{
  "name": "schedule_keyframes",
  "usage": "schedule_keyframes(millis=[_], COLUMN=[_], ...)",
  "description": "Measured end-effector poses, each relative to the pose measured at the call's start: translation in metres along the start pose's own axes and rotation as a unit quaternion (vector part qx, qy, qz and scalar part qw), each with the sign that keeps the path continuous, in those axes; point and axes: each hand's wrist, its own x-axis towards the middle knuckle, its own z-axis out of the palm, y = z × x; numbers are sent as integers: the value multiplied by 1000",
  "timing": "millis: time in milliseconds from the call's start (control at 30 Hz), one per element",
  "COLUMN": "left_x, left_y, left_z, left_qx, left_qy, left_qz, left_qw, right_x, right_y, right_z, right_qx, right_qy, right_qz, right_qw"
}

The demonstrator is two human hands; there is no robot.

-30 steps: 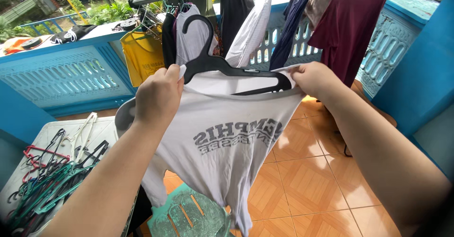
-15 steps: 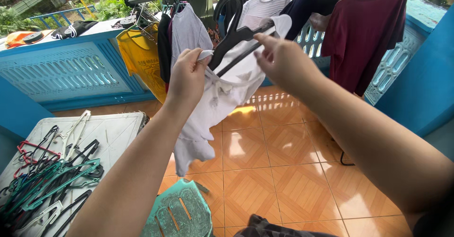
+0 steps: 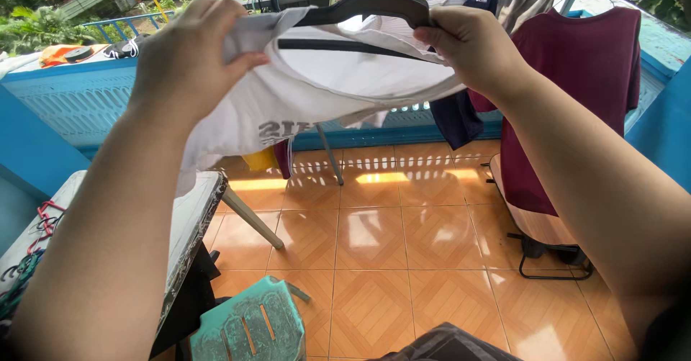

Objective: The person takes various items of clothing from a laundry basket and hangs them on plastic hangers, then places the hangers on a metal rack on a balcony.

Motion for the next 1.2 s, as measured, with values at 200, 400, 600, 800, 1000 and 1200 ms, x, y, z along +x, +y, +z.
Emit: schedule_keyframes(millis=[200, 400, 600, 800, 1000, 1200], left_x=[-24, -60, -118, -116, -109, -89], left_y=[-37, -61, -78, -97, -158, -170], left_z=[28, 114, 222, 349, 495, 596], left_qx=[-191, -369, -368, -417, -416, -426], left_qy=[-20, -160, -188, -158, -223, -234], left_qz=[-111, -319, -469, -540, -533, -618], left_qw=[975, 858, 780, 714, 703, 618], right_x=[-12, -30, -30, -4, 60, 120], right_y=[25, 74, 133, 200, 267, 336], right_z=[0, 3, 21, 79, 123, 164], right_qx=[102, 141, 172, 178, 167, 329], right_qy=[-97, -41, -74, -163, -150, -141], right_qz=[95, 194, 368, 393, 408, 454], right_qw=[986, 970, 911, 887, 885, 816])
